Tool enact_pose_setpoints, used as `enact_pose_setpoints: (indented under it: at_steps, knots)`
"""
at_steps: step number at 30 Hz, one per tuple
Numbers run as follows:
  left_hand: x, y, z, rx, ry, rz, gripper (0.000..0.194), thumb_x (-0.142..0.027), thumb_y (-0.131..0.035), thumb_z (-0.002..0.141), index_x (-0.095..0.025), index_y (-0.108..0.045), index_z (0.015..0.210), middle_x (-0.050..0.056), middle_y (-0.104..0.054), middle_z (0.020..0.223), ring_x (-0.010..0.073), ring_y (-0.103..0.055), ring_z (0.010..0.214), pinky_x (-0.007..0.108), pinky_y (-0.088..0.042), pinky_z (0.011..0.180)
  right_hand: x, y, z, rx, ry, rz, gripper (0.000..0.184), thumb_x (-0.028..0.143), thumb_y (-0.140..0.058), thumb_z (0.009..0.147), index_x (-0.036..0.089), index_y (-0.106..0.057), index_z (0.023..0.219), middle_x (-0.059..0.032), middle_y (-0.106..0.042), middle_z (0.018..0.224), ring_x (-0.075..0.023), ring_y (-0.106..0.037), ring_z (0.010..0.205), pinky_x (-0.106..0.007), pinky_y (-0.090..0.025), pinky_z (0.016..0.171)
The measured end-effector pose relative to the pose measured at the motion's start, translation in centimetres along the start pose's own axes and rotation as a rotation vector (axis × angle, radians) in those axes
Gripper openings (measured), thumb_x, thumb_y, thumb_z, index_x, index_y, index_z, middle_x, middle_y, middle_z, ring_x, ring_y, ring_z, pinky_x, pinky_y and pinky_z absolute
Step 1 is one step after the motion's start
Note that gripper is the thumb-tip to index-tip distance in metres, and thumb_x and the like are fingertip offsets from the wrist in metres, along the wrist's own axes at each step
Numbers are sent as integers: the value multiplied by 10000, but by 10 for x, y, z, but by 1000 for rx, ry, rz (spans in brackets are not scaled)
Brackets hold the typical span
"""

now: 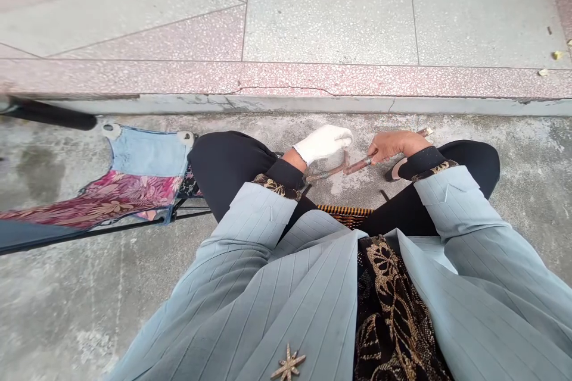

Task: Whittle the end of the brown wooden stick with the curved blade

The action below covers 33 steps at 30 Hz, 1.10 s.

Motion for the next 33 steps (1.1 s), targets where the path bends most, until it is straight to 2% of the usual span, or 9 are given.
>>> enact_pose_setpoints:
  at_steps: [3, 6, 9, 12, 15, 19, 26, 29, 33]
  knots:
    - [17, 12, 5, -112, 80, 9, 259, -287, -497, 941, -152, -714, 900, 46, -712, 841, 176, -619, 800, 282, -450, 761, 23, -4, -16, 106, 246, 255, 251, 385, -772, 807, 180, -810, 947, 10, -646, 697, -138, -540, 636, -287, -414, 655]
    - [28, 2, 12, -108, 143, -3, 270, -280, -486, 946, -144, -709, 880, 53, -717, 849, 179, -628, 797, 287, -455, 746, 20, 37, -30, -207, 373, 468, 337, 474, -756, 805, 188, -776, 983, 17, -634, 715, -133, -524, 639, -275, -409, 638]
    - [18, -25, 16, 18, 56, -14, 275, -313, -489, 948, -155, -683, 832, 42, -694, 813, 169, -600, 757, 281, -437, 724, -8, 69, -39, -549, 268, 545, 252, 428, -691, 861, 179, -688, 829, 11, -566, 655, -130, -480, 605, -282, -384, 613]
    - [-1, -49, 13, 160, -82, -47, 260, -312, -487, 937, -169, -655, 799, 22, -670, 787, 154, -575, 731, 269, -419, 721, -23, 72, -36, -644, 108, 449, 210, 363, -637, 902, 171, -672, 826, -3, -561, 676, -133, -465, 616, -295, -362, 622]
    - [-9, -52, 9, 193, -141, -58, 275, -334, -477, 947, -174, -665, 826, 22, -678, 819, 157, -591, 763, 264, -423, 742, -25, 70, -30, -668, -30, 207, 176, 315, -632, 908, 167, -683, 828, -9, -544, 691, -140, -442, 641, -316, -323, 637]
    - [-10, -41, 6, 165, -146, -11, 305, -348, -457, 963, -171, -681, 854, 36, -692, 861, 168, -607, 810, 269, -437, 782, -24, 62, -15, -564, -120, -4, 218, 324, -621, 937, 173, -683, 793, -36, -554, 703, -161, -432, 651, -338, -309, 638]
    - [-14, -33, 1, 149, -115, 96, 309, -343, -463, 966, -196, -716, 866, 24, -695, 788, 165, -599, 720, 275, -407, 697, -12, 32, 5, -324, -139, -125, 175, 288, -680, 921, 171, -745, 808, -88, -653, 749, -202, -558, 721, -339, -333, 663]
    - [-11, -27, 3, 110, -97, 112, 255, -317, -513, 928, -211, -740, 883, 30, -741, 844, 182, -650, 789, 276, -433, 725, 5, 11, 8, -179, -54, -132, 149, 262, -705, 889, 183, -738, 767, -65, -681, 749, -182, -572, 699, -323, -342, 646]
    - [0, -26, 8, 90, -84, 42, 255, -303, -531, 905, -202, -761, 953, 37, -777, 930, 187, -681, 856, 276, -476, 785, 29, -11, -1, 26, 181, 94, 126, 280, -697, 848, 175, -748, 800, -24, -689, 734, -158, -587, 682, -296, -408, 672]
Point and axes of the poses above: each hand's wrist, its own z-axis towards the middle knuckle, its own y-axis out of the back of the hand, x = y × z, the point moved 10 cm from there along z, towards the middle knuckle
